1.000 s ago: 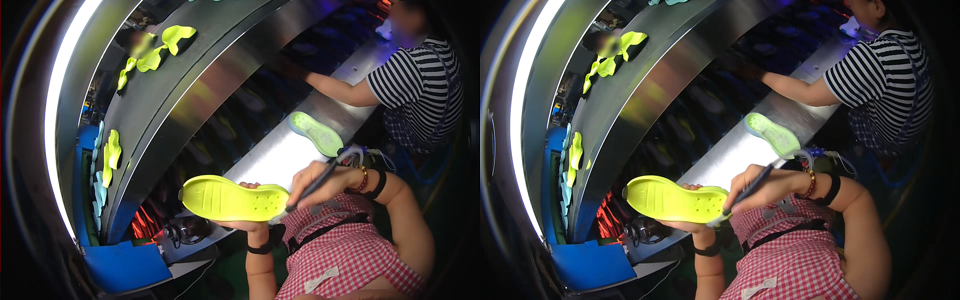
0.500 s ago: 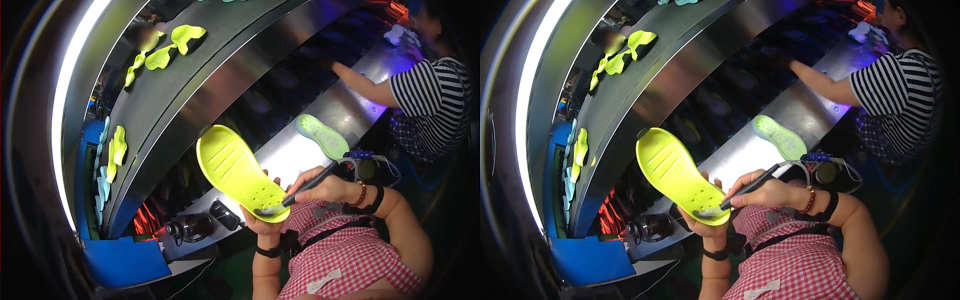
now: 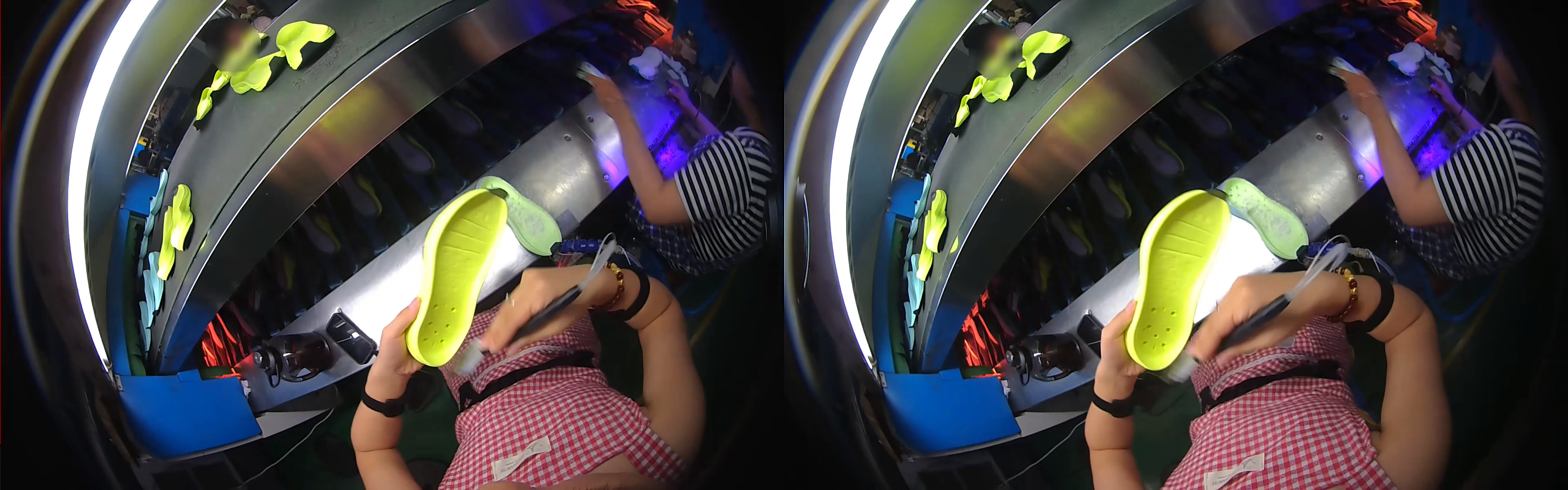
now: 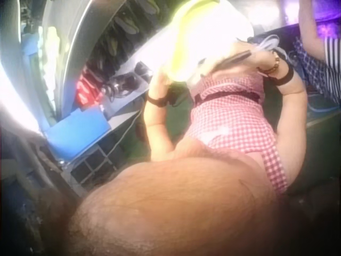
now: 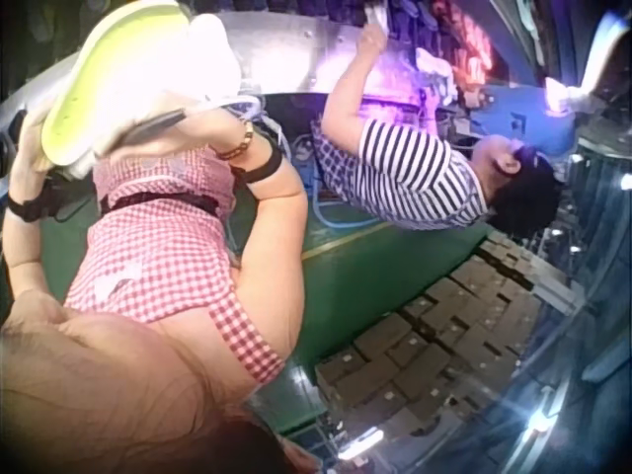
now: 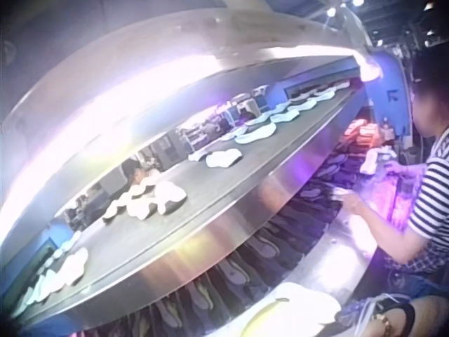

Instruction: The recorder uses a brush to apply a liquid adhesive or sealant to the inner surface of shoe soles on a conveyor belt.

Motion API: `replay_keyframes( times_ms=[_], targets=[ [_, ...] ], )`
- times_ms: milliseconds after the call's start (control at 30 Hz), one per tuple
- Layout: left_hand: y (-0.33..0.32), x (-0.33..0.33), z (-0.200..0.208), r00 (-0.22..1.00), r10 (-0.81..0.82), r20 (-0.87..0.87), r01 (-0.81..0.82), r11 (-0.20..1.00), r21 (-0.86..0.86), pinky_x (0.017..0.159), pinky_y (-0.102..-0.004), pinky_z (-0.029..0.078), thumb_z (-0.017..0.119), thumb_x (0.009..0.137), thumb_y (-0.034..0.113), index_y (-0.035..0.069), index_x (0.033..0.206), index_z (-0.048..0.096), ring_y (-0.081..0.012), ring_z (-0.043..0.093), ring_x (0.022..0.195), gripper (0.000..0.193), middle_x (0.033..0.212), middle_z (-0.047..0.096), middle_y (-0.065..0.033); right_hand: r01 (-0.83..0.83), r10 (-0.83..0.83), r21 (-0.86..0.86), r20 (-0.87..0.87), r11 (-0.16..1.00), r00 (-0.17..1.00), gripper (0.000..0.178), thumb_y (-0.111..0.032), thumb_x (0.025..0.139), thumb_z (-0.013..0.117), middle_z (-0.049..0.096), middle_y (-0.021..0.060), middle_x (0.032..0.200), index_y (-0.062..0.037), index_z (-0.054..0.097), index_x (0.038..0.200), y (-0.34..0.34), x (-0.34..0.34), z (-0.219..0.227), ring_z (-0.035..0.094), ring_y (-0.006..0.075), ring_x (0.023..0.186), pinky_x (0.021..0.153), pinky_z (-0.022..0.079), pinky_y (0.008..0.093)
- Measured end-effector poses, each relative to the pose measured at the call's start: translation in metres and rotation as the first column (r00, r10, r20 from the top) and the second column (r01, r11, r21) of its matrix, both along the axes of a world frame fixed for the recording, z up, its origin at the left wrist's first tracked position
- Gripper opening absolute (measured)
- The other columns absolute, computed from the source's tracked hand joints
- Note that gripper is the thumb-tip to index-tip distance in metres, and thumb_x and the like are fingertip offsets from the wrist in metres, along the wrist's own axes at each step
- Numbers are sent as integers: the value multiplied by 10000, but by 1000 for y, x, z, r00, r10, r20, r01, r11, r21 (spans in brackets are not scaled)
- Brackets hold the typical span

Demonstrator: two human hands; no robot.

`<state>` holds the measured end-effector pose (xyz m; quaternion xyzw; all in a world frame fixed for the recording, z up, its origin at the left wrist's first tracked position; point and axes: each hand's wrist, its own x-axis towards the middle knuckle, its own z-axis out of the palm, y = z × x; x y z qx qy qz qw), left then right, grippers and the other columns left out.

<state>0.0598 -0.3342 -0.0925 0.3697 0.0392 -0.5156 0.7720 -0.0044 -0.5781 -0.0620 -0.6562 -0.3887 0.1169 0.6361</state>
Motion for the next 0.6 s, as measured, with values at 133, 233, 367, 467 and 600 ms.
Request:
replay_keyframes(
  times_ms=[133,233,367,467,600],
  targets=[
    [-13,1,14,987,-109,116,90,983,158,918,-356,407,404,888,331,-28,1273,343,-265,521,1059,530,1182,496,-183,-53,57,-122,32,991,998,211,-38,752,632,627,146,983,-7,616,960,-2,10,-3,615,243,913,778,494,302],
    [-1,3,11,991,-122,56,111,981,157,875,-345,438,415,885,342,-31,1271,347,-256,542,1021,540,1176,499,-177,-204,199,-206,-45,957,979,215,-32,765,612,619,146,1006,-11,610,978,-13,13,7,608,245,933,803,484,305],
    [9,2,15,986,-163,35,153,969,195,811,-360,479,419,871,346,-39,1243,382,-270,570,962,536,1134,525,-188,35,-32,-39,75,999,997,219,-42,780,589,615,133,1026,-32,612,998,-19,12,-12,602,249,948,806,487,297],
    [19,1,10,979,-163,122,128,958,255,826,-336,466,423,882,335,-65,1217,403,-251,575,946,522,1111,538,-189,-27,22,-155,-31,988,999,198,-49,787,577,613,140,1029,-25,608,981,-25,3,-7,606,249,940,812,478,313],
    [37,-4,4,996,-86,17,84,990,114,832,-321,455,449,852,331,-87,1214,394,-242,577,946,555,1123,529,-201,162,-161,-44,22,986,987,209,-51,791,586,610,147,1032,-23,608,997,-26,4,-8,601,252,951,830,475,318]
  ],
)
